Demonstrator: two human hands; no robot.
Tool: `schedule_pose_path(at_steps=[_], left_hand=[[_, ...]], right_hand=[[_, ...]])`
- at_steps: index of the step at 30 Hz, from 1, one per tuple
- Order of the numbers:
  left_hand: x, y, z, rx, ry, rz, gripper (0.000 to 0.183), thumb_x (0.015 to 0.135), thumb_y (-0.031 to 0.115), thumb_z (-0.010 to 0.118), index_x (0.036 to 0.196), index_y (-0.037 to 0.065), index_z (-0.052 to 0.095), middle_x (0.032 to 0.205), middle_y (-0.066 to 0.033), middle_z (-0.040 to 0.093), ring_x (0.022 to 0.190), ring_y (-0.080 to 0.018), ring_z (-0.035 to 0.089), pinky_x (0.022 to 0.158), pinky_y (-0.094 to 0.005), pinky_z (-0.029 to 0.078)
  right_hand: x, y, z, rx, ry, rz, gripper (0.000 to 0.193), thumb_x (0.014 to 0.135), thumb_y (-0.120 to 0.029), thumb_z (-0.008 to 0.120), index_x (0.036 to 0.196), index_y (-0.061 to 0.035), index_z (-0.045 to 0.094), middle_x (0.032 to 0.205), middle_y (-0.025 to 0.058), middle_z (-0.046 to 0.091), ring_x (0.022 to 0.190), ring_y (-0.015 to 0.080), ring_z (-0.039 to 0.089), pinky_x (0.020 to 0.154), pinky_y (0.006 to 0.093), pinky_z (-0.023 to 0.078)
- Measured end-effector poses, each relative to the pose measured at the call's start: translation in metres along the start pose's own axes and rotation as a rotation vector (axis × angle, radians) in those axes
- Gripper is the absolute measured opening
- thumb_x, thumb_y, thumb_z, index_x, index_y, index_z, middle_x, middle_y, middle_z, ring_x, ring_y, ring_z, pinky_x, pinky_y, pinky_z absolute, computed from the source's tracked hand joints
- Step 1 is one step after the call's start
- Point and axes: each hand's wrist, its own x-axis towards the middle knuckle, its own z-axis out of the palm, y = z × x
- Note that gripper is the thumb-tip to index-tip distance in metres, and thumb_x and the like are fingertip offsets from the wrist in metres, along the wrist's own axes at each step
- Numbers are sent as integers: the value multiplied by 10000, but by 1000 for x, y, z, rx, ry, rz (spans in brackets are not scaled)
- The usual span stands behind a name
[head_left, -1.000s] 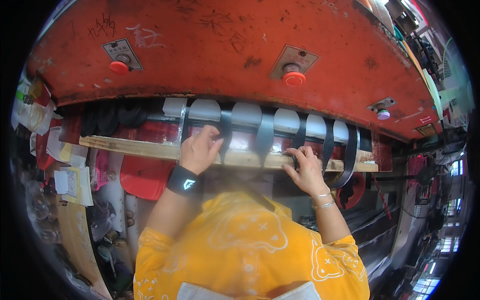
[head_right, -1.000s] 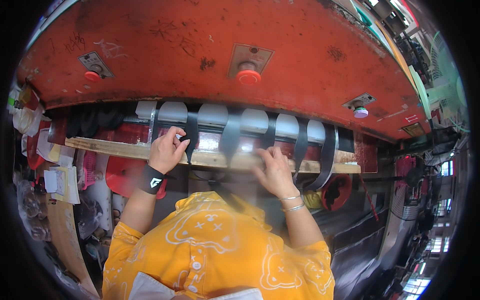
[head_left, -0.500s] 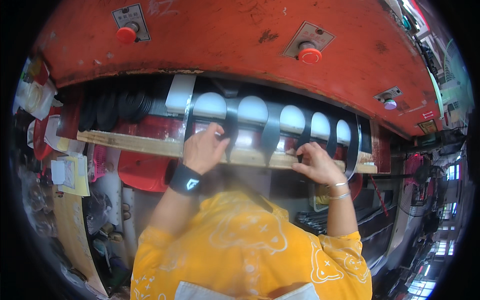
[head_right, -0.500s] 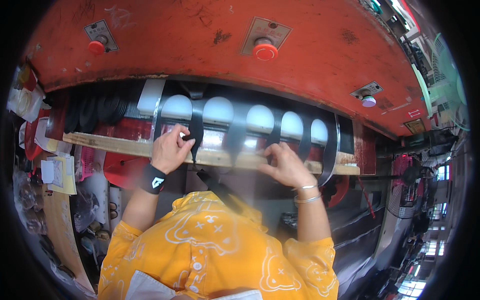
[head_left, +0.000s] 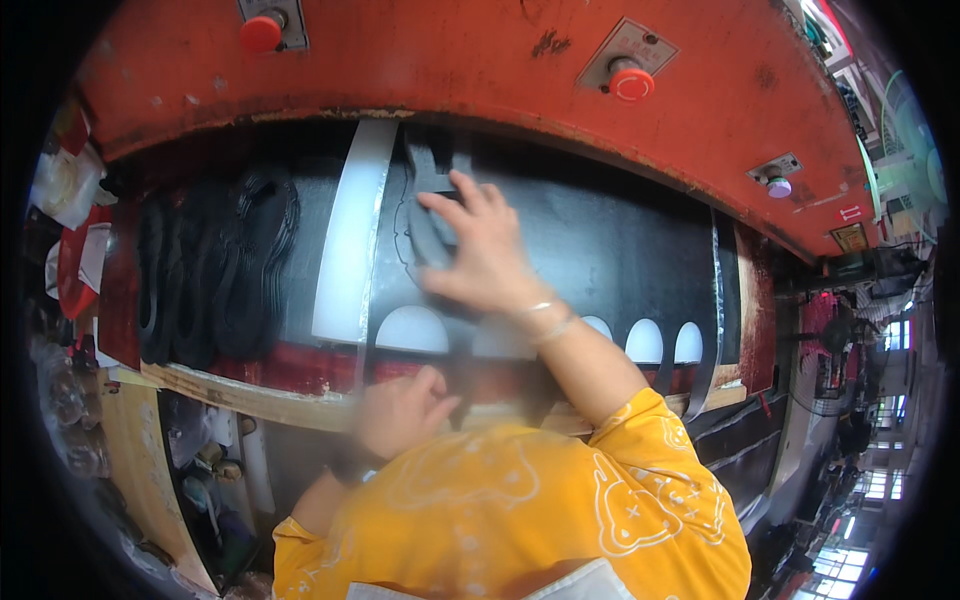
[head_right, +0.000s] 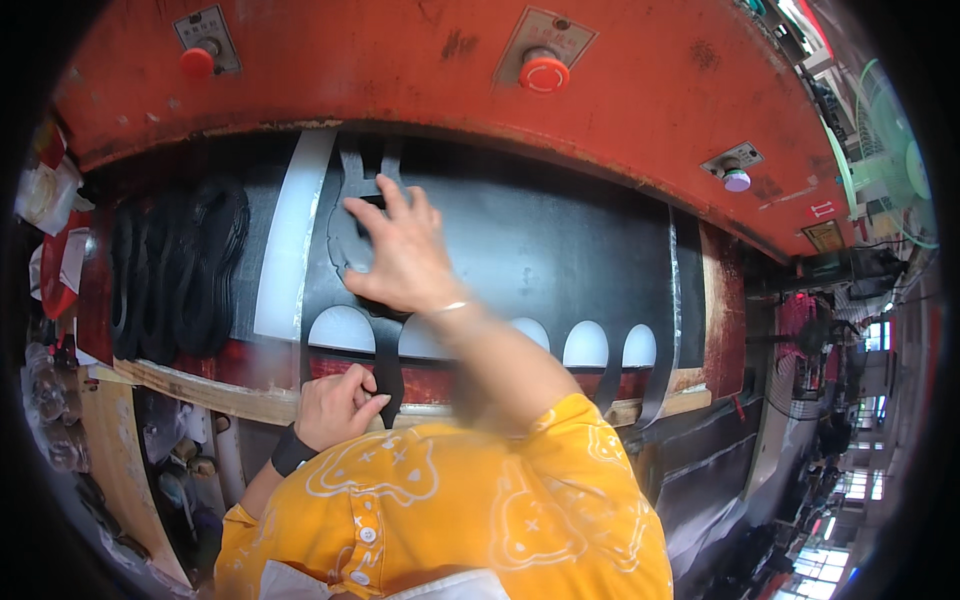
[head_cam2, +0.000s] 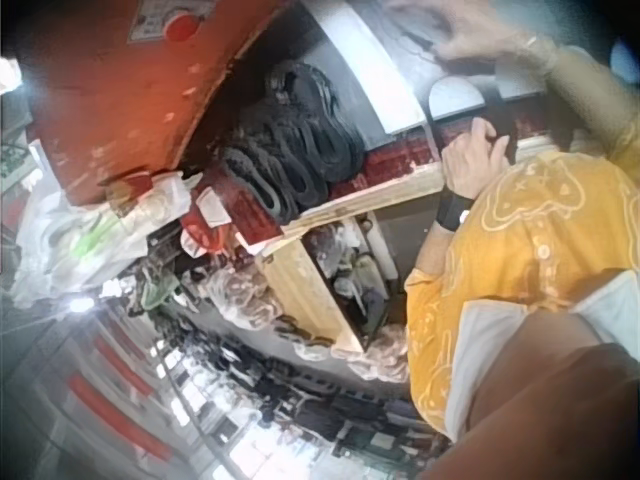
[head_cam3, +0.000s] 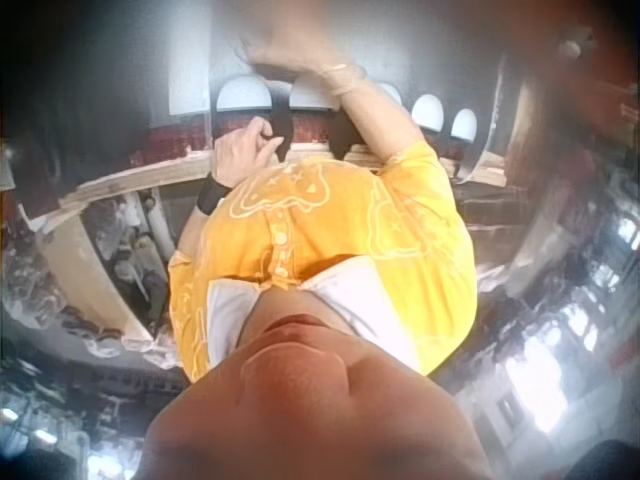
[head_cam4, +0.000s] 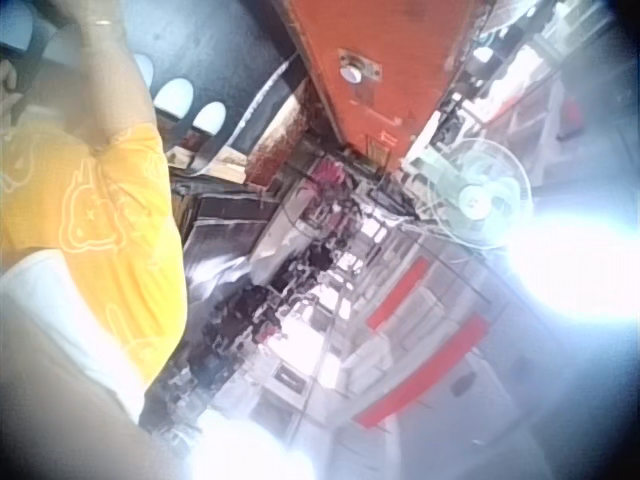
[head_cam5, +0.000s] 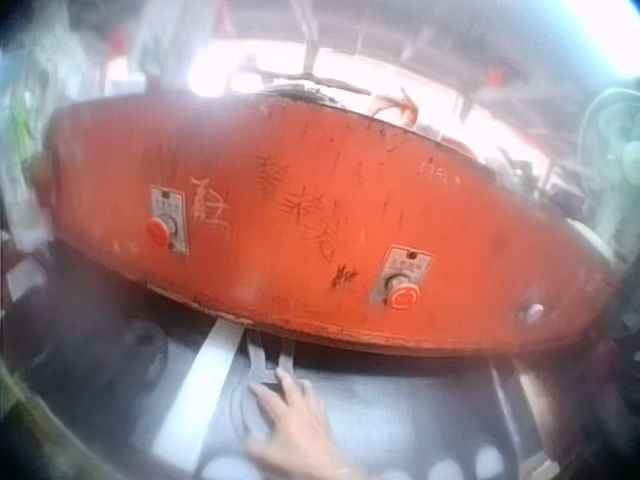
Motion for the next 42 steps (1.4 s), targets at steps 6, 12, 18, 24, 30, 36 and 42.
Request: schedule_pose_path(at_steps=[6, 12, 18, 24, 30, 36, 42], left_hand=[[-24, 3, 9, -9, 13, 88, 247, 738, 176, 752, 792, 71, 536, 553, -47, 558, 507, -231, 590, 459, -336, 440], [-23, 5, 11, -4, 34, 116, 253, 733, 165, 755, 780, 68, 525, 537, -48, 536, 486, -229, 568, 446, -338, 426], [0, -2, 7, -33, 101, 140, 230, 750, 137, 741, 756, 54, 526, 556, -62, 544, 480, -223, 562, 456, -314, 434], [56, -12, -4, -68, 118, 157, 206, 793, 126, 719, 747, 38, 538, 588, -80, 559, 494, -185, 559, 474, -269, 431], [110, -10, -17, -49, 204, 79, 176, 790, 120, 704, 741, 33, 559, 590, -93, 587, 529, -219, 613, 496, -314, 466], [153, -6, -28, 29, 301, 68, 190, 835, 191, 667, 744, 69, 554, 595, -72, 608, 555, -256, 628, 507, -341, 469], [159, -3, -27, 56, 317, 19, 197, 830, 220, 668, 739, 80, 563, 587, -72, 600, 552, -284, 611, 507, -366, 456]], right_hand=[[-53, 35, -40, 42, 35, 50, 667, 594, -264, 737, 1233, -148, 584, 1382, 198, 411, 1236, 430, 373, 1035, 493, 326], [-59, 33, -31, -190, 76, 49, 620, 614, -278, 739, 1202, -147, 596, 1368, 185, 410, 1231, 452, 348, 1007, 504, 332], [-53, 79, -55, -12, 247, 62, 573, 684, -256, 742, 1217, -121, 578, 1368, 174, 412, 1287, 368, 342, 1045, 460, 315], [-45, 198, -181, -279, 1272, 244, 600, 919, -282, 564, 1375, 37, 341, 1427, 229, 333, 1348, 349, 293, 1110, 419, 232], [-17, 267, -236, -242, 1421, 327, 691, 917, -317, 537, 1403, 82, 250, 1441, 282, 274, 1349, 398, 251, 1116, 463, 200], [-59, 215, -198, 190, 1232, 366, 648, 949, -254, 519, 1429, 54, 211, 1453, 202, 274, 1299, 289, 350, 1100, 386, 251], [-111, 133, -99, -145, 24, 75, 313, 736, -191, 719, 1022, -97, 635, 1051, 108, 521, 1061, 300, 455, 924, 409, 402]])
